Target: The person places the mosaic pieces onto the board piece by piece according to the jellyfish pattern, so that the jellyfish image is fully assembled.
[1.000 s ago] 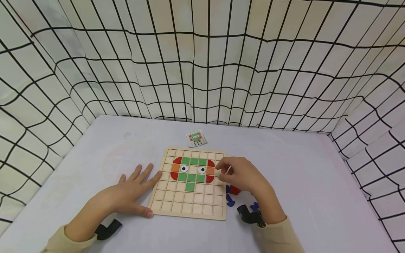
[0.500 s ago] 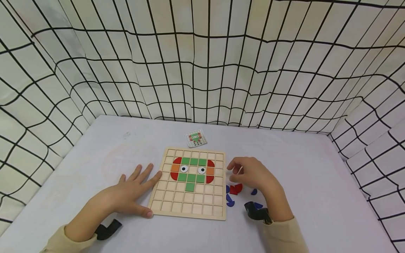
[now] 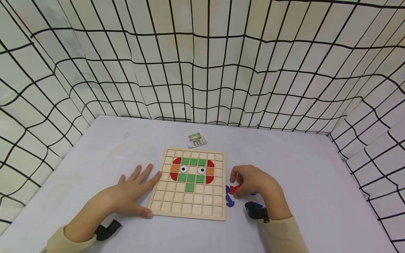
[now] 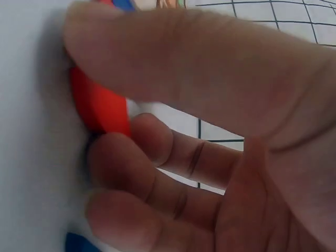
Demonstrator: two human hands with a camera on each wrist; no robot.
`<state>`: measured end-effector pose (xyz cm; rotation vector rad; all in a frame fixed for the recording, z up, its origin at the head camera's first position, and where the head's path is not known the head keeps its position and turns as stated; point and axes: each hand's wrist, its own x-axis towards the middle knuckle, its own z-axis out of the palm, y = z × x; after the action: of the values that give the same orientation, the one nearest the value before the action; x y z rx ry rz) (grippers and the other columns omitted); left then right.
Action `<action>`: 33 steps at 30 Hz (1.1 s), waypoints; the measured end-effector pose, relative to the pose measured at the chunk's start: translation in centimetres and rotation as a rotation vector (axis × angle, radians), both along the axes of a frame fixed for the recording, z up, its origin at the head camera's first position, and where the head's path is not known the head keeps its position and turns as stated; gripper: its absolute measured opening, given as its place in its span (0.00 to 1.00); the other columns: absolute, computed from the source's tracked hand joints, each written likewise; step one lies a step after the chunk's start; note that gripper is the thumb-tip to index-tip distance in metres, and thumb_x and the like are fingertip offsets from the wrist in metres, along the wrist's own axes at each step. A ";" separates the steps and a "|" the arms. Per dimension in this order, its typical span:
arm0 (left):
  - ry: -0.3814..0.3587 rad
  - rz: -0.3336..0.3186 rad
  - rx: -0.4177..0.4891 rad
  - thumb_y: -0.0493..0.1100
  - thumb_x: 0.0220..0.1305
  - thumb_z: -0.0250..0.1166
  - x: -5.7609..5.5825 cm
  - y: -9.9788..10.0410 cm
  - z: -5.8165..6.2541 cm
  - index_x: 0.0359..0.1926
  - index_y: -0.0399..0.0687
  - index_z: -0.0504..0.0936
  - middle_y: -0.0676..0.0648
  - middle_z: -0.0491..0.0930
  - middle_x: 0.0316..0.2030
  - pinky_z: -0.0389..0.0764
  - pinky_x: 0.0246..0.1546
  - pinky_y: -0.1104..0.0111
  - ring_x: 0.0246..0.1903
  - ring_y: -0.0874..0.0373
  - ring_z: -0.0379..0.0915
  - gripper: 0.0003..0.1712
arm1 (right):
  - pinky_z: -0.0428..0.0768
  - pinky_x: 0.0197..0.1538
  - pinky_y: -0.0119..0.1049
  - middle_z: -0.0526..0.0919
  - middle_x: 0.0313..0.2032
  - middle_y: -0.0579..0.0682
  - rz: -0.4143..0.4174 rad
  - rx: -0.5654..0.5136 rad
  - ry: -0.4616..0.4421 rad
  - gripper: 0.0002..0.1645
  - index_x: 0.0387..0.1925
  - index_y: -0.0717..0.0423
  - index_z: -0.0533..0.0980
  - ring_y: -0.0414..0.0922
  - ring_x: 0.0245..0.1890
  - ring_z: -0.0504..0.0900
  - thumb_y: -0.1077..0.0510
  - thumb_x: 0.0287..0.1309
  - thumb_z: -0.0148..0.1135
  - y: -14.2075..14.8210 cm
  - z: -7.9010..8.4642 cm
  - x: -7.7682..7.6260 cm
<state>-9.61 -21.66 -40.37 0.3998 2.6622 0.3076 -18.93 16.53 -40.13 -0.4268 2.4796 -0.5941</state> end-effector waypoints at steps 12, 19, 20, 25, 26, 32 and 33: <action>-0.003 -0.005 0.002 0.75 0.41 0.73 0.0 0.0 0.1 0.80 0.57 0.49 0.37 0.36 0.79 0.43 0.58 0.21 0.75 0.29 0.28 0.70 | 0.76 0.30 0.38 0.78 0.28 0.46 0.010 -0.052 0.075 0.12 0.34 0.48 0.78 0.45 0.29 0.75 0.65 0.50 0.72 0.4 -0.5 -0.4; -0.002 -0.001 -0.004 0.75 0.41 0.73 -0.1 -0.1 -0.1 0.80 0.57 0.50 0.37 0.35 0.79 0.42 0.59 0.22 0.76 0.29 0.27 0.70 | 0.79 0.35 0.37 0.80 0.33 0.46 -0.031 -0.002 0.144 0.15 0.37 0.48 0.79 0.45 0.34 0.75 0.60 0.48 0.76 0.9 -0.4 -0.7; -0.001 -0.001 -0.006 0.75 0.41 0.73 -0.2 -0.1 -0.1 0.80 0.57 0.50 0.37 0.35 0.79 0.42 0.59 0.22 0.76 0.29 0.27 0.70 | 0.78 0.35 0.37 0.80 0.33 0.46 -0.039 0.007 0.138 0.16 0.37 0.48 0.79 0.45 0.34 0.75 0.60 0.47 0.77 1.0 -0.4 -0.7; 0.007 -0.003 -0.009 0.74 0.41 0.73 -0.2 -0.1 -0.1 0.80 0.57 0.50 0.37 0.35 0.79 0.42 0.58 0.21 0.76 0.29 0.28 0.70 | 0.75 0.32 0.38 0.78 0.28 0.47 -0.065 0.036 0.118 0.17 0.35 0.48 0.77 0.45 0.30 0.74 0.59 0.47 0.77 1.3 -0.2 -0.6; 0.008 -0.003 -0.009 0.74 0.41 0.73 -0.2 -0.1 -0.1 0.80 0.57 0.50 0.37 0.35 0.79 0.42 0.58 0.21 0.76 0.29 0.28 0.70 | 0.74 0.31 0.38 0.77 0.27 0.47 -0.070 0.036 0.114 0.17 0.35 0.48 0.76 0.45 0.29 0.74 0.59 0.47 0.77 1.3 -0.2 -0.6; 0.002 -0.003 -0.002 0.74 0.41 0.73 -0.1 0.0 0.0 0.80 0.57 0.50 0.37 0.36 0.79 0.42 0.59 0.22 0.76 0.29 0.27 0.70 | 0.75 0.31 0.38 0.77 0.28 0.47 -0.078 0.009 0.106 0.17 0.34 0.49 0.75 0.46 0.30 0.74 0.60 0.47 0.77 1.2 -0.3 -0.4; 0.002 -0.004 0.000 0.74 0.41 0.73 -0.1 0.0 0.1 0.80 0.57 0.50 0.36 0.36 0.79 0.42 0.58 0.21 0.76 0.29 0.28 0.70 | 0.75 0.31 0.38 0.77 0.28 0.48 -0.079 0.003 0.103 0.17 0.34 0.49 0.75 0.46 0.30 0.74 0.61 0.47 0.77 1.2 -0.3 -0.4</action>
<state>-9.69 -21.68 -40.32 0.4058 2.6629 0.3067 -19.37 17.69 -40.44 -0.3681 2.6052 -0.6136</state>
